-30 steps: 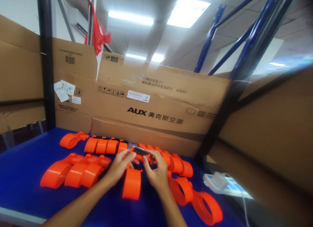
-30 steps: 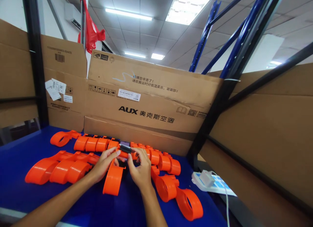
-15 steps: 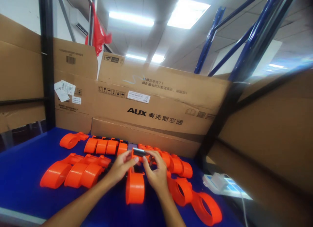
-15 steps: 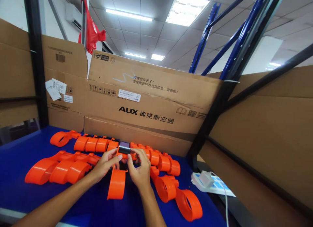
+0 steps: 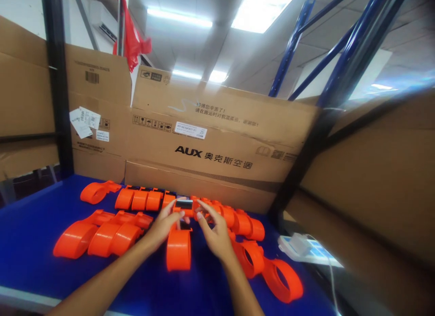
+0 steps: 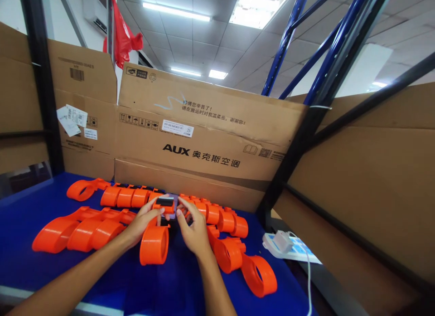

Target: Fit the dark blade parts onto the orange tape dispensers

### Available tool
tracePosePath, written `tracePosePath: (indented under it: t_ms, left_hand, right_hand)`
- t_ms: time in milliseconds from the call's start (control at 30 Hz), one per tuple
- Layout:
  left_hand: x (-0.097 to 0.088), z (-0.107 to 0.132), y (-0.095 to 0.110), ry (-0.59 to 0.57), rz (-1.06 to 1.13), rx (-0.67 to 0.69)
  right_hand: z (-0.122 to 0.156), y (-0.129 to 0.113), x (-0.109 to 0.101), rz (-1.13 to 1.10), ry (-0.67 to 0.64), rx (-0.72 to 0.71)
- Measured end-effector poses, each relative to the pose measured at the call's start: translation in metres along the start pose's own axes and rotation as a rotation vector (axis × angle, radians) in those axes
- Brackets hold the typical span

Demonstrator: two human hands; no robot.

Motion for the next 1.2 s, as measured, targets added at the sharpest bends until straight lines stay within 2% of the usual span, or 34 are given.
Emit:
tracePosePath:
  t_ms: [67, 233, 367, 567, 800, 1067, 1200]
  left_hand:
    - [-0.003, -0.001, -0.001, 0.023, 0.033, -0.028]
    - [-0.01, 0.0, -0.003, 0.09, 0.109, -0.091]
    - [-0.013, 0.001, 0.0, 0.133, 0.113, -0.081]
    - [-0.015, -0.001, -0.002, 0.128, 0.077, -0.076]
    - [-0.009, 0.003, 0.004, 0.116, 0.078, -0.065]
    - [-0.01, 0.003, 0.002, 0.128, 0.007, -0.068]
    - [-0.01, 0.002, 0.001, 0.122, -0.021, -0.058]
  right_hand:
    - [0.001, 0.012, 0.004, 0.066, -0.068, 0.067]
    - [0.014, 0.027, 0.023, 0.335, -0.425, 0.108]
    - [0.022, 0.036, 0.029, 0.505, -0.534, 0.213]
    - [0.024, 0.04, 0.034, 0.7, -0.55, 0.295]
    - [0.018, 0.047, 0.013, 0.79, -0.48, 0.366]
    - [0.021, 0.046, 0.018, 0.747, -0.411, 0.291]
    - [0.017, 0.047, 0.007, 0.722, -0.339, 0.294]
Point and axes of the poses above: each hand's wrist, its own z-axis away from the middle knuckle, its own x-axis out of the palm, y = z × x, the point moved 8 cm from there along -z, towards the middle knuckle, and after that the axes turned 3 degrees about -x, right-handed, at the moved point
